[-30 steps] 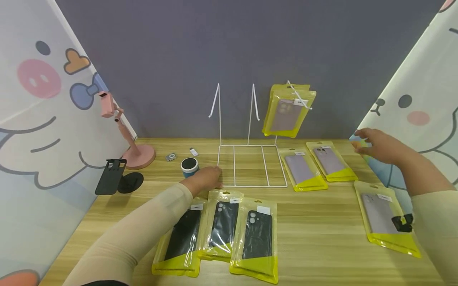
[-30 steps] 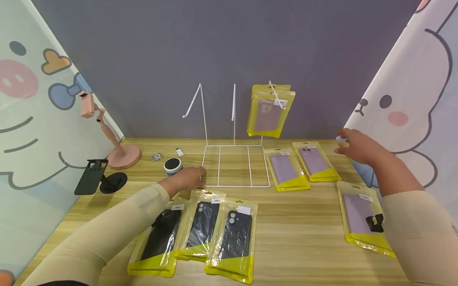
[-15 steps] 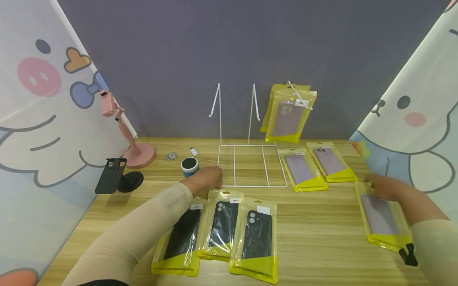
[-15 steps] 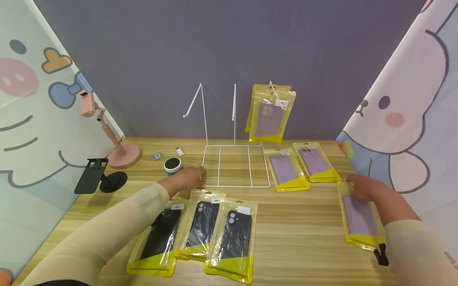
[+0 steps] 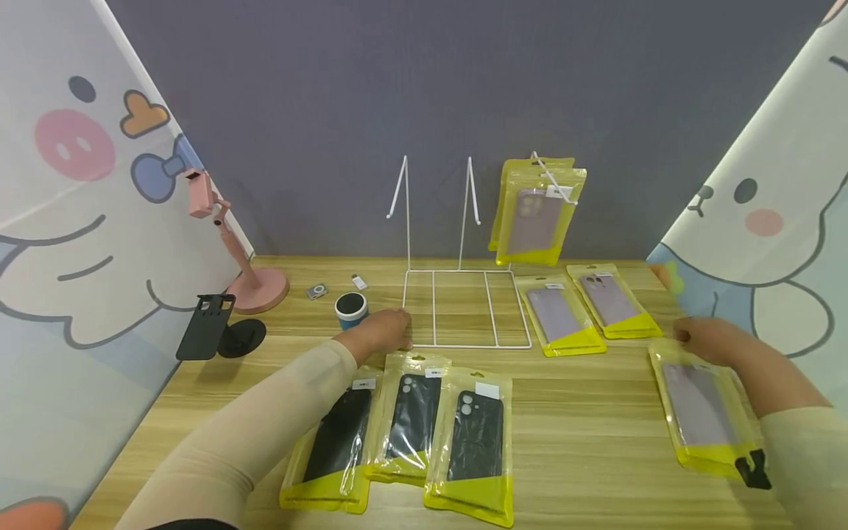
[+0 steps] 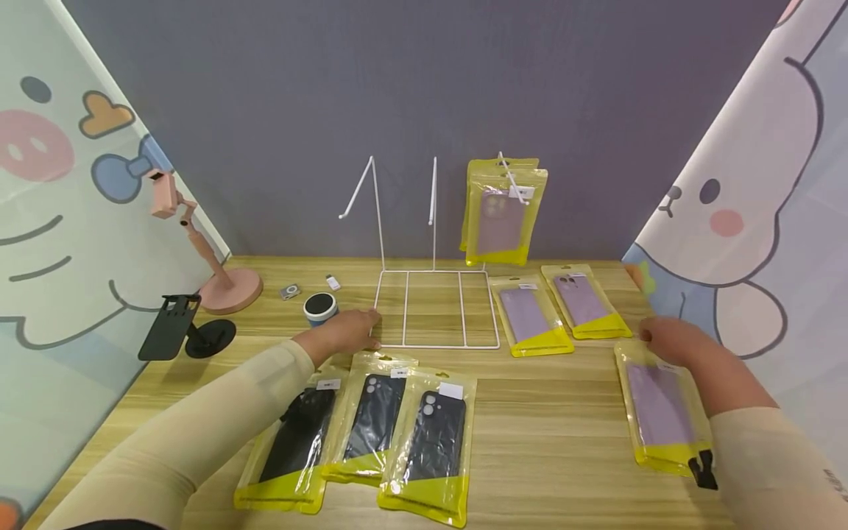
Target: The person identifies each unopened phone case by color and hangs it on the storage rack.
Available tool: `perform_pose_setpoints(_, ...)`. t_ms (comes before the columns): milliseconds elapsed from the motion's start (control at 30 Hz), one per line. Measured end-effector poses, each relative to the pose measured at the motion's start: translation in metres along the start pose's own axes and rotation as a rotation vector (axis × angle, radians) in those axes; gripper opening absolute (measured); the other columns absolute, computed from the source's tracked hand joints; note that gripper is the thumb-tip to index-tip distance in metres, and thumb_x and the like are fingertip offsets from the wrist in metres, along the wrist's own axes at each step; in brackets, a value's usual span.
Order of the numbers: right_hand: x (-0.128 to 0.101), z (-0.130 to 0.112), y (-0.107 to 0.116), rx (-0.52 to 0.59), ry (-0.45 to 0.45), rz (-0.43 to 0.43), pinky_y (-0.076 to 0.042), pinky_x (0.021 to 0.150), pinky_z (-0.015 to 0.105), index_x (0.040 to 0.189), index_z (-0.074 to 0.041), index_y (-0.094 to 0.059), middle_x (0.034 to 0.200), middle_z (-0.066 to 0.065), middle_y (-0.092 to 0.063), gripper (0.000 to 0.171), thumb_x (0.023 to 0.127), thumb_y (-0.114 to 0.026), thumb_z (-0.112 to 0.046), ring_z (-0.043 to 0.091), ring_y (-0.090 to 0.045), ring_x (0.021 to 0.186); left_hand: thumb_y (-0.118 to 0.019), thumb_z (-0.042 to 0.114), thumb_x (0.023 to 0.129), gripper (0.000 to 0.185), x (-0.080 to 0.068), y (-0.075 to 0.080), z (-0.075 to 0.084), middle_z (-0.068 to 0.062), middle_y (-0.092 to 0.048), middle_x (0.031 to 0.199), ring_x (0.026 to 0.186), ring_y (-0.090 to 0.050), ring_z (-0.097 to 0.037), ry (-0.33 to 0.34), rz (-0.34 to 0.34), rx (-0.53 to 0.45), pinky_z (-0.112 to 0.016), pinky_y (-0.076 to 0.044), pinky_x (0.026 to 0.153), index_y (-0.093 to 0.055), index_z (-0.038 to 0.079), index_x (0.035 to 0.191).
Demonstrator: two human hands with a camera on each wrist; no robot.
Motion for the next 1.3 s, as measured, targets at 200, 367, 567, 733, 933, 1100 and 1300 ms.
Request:
perform_pose_setpoints(200,0.006,-0.022,0.033,-0.021,0.045,0.090,-0.045,0.064,0.037,0.084,-0.007,-0.059,0.076,-0.003,-0.058,0.008,0.089,-0.061,-0.002,0.017,-0.050,0.071,-0.062,0.036,0.096,0.070,0.001,-0.001,0.000,-0.021,-0.029,0.158,0.142,-0.036,-0.037,0.008,-0.012,0.012,-0.044,-0.034,0.116,-0.035,0.000,0.150)
perform_pose_setpoints(367,0.006,-0.048,0.063,0.013,0.066,0.112,-0.050,0.069,0.039,0.094,-0.003,-0.062,0.083,-0.001,-0.062,0.002,0.094,-0.060,-0.003,0.018,-0.054,0.077,-0.062,0.036,0.096,0.070,0.001,-0.001,0.001,-0.021,-0.030,0.157,0.141,-0.037,-0.037,0.002,-0.007,0.019,-0.045,-0.035,0.116,-0.036,-0.001,0.150)
perform_pose_setpoints(567,-0.002,-0.093,0.098,-0.025,0.129,0.169,-0.048,0.068,0.033,0.096,-0.013,-0.064,0.086,-0.007,-0.061,0.012,0.096,-0.057,-0.003,0.013,-0.052,0.078,-0.063,0.035,0.096,0.069,0.001,-0.001,0.000,-0.022,-0.031,0.157,0.140,-0.039,-0.038,-0.001,0.002,0.017,-0.045,-0.036,0.115,-0.037,-0.001,0.149)
perform_pose_setpoints(733,-0.010,-0.127,0.127,-0.017,0.159,0.181,-0.051,0.071,0.033,0.103,-0.016,-0.066,0.095,-0.007,-0.064,0.015,0.096,-0.060,-0.005,0.011,-0.057,0.084,-0.063,0.035,0.096,0.070,0.000,-0.001,0.000,-0.023,-0.031,0.156,0.140,-0.039,-0.039,-0.011,0.011,0.012,-0.046,-0.035,0.115,-0.037,-0.002,0.149)
perform_pose_setpoints(933,-0.012,-0.160,0.164,-0.062,0.277,0.343,-0.049,0.068,0.029,0.098,-0.024,-0.068,0.093,-0.011,-0.060,0.017,0.094,-0.065,-0.008,0.003,-0.054,0.080,-0.063,0.035,0.096,0.069,0.000,-0.002,-0.001,-0.023,-0.032,0.156,0.138,-0.042,-0.039,-0.011,0.006,0.007,-0.046,-0.038,0.113,-0.037,-0.002,0.149)
perform_pose_setpoints(1100,-0.004,-0.183,0.191,-0.076,0.343,0.449,-0.047,0.067,0.029,0.101,-0.022,-0.069,0.095,-0.007,-0.061,0.017,0.096,-0.061,-0.008,0.004,-0.053,0.079,-0.063,0.035,0.096,0.070,0.001,-0.002,-0.002,-0.023,-0.033,0.155,0.137,-0.042,-0.039,-0.014,0.010,0.006,-0.046,-0.038,0.113,-0.036,-0.003,0.149)
perform_pose_setpoints(1300,0.014,-0.202,0.211,-0.052,0.362,0.456,-0.044,0.073,0.035,0.109,-0.016,-0.068,0.102,-0.003,-0.062,0.020,0.101,-0.052,-0.007,0.014,-0.053,0.085,-0.063,0.035,0.096,0.071,0.001,-0.003,-0.002,-0.023,-0.033,0.155,0.138,-0.041,-0.039,-0.014,0.011,0.004,-0.046,-0.037,0.114,-0.035,-0.003,0.149)
Point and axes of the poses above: each hand's wrist, its own x-axis towards the middle knuckle, its own y-axis out of the back of the hand, z = x × y, the point moved 3 cm from there along x, towards the middle knuckle
